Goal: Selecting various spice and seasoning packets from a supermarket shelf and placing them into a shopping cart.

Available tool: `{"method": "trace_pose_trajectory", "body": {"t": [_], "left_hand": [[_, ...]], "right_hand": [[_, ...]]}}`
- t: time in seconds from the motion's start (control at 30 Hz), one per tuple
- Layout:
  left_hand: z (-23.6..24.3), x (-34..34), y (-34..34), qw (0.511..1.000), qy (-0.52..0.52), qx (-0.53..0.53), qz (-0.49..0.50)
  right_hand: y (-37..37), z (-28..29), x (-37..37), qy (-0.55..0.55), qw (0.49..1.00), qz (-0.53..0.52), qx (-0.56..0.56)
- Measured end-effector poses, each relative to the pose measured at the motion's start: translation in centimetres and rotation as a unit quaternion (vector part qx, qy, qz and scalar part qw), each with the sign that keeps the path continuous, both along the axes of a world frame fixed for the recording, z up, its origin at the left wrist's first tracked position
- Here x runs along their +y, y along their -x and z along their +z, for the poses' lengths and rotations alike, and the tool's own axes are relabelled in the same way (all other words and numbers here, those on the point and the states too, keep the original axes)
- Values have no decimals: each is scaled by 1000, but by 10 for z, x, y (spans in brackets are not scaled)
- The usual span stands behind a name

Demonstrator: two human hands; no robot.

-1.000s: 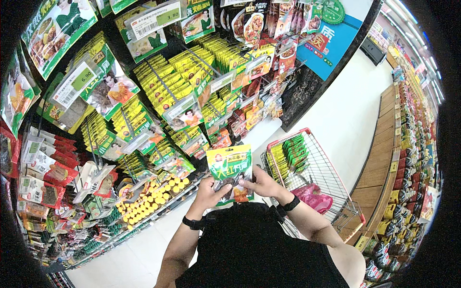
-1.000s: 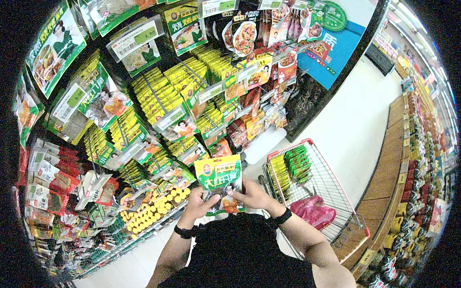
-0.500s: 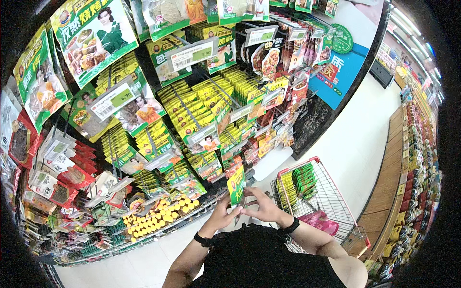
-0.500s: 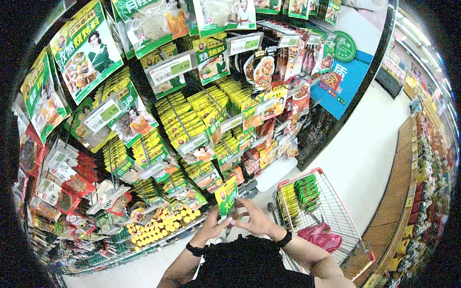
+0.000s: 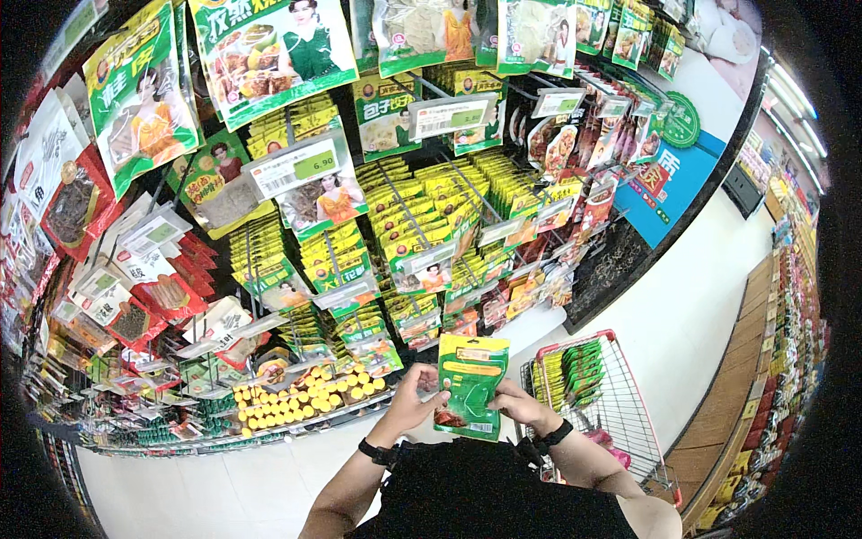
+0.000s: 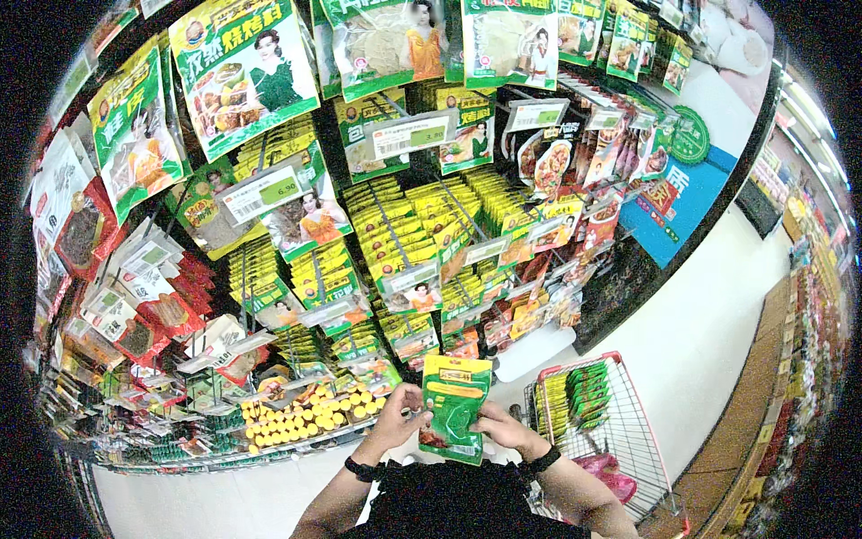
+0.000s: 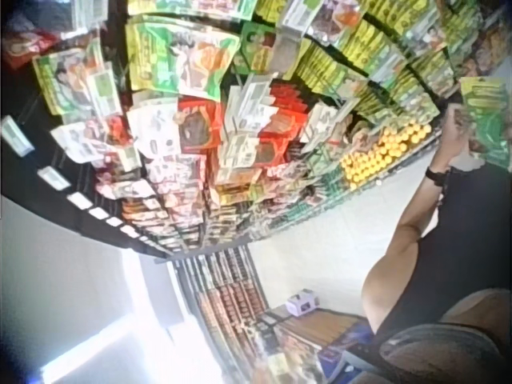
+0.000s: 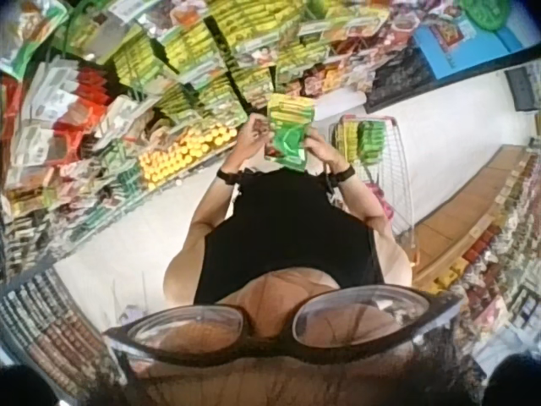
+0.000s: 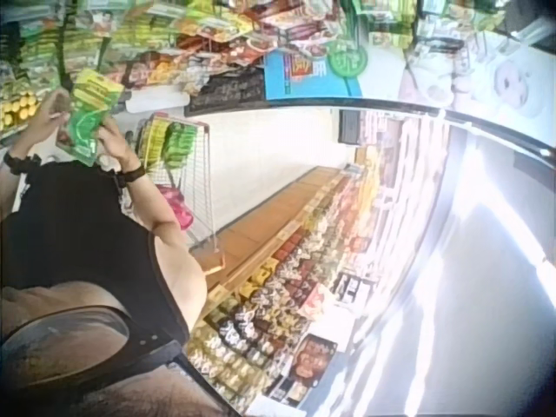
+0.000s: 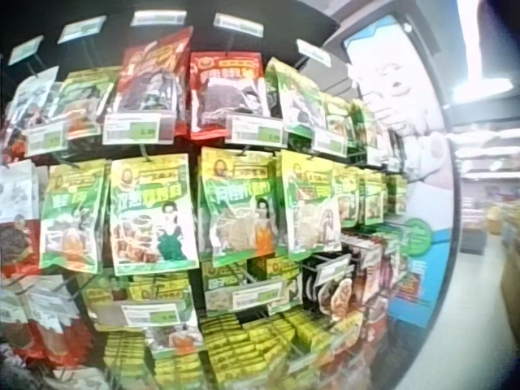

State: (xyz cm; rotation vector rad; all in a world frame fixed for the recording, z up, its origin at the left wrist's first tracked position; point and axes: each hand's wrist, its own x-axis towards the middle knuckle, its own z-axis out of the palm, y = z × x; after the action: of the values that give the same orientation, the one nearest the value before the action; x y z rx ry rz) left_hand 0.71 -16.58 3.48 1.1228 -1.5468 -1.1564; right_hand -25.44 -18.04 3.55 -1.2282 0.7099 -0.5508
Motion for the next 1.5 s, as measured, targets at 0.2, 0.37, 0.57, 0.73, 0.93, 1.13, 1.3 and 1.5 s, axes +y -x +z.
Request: {"method": "trace_pose_trajectory", "body": {"t": [0.2, 0.37, 0.57, 0.73, 0.93, 1.13, 1.3, 1.5], "left_hand": [[0, 14, -15, 992, -51, 64, -98], [4, 13, -18, 994, -82, 56, -39], [-9, 14, -15, 995, -13, 53, 89], [-2, 14, -9, 996, -77, 26, 40], [12, 17, 7, 992, -63, 19, -112], [24, 9, 17, 989, -36, -30, -140], [18, 5, 17, 999, -1, -44, -29], [0, 7, 11, 998, -39, 35, 16]], "right_hand": [[-23, 16, -6, 25, 999, -15, -17], [-37, 26, -14, 186, 979, -31, 73], [-39, 23, -13, 201, 961, -180, 55], [-38, 43, -10, 283, 937, -99, 179], [-43, 35, 2, 274, 945, -33, 177], [-28, 25, 2, 163, 969, 41, 183], [-12, 15, 8, 67, 998, -17, 11], [-4, 28, 11, 9, 998, -43, 39]]}}
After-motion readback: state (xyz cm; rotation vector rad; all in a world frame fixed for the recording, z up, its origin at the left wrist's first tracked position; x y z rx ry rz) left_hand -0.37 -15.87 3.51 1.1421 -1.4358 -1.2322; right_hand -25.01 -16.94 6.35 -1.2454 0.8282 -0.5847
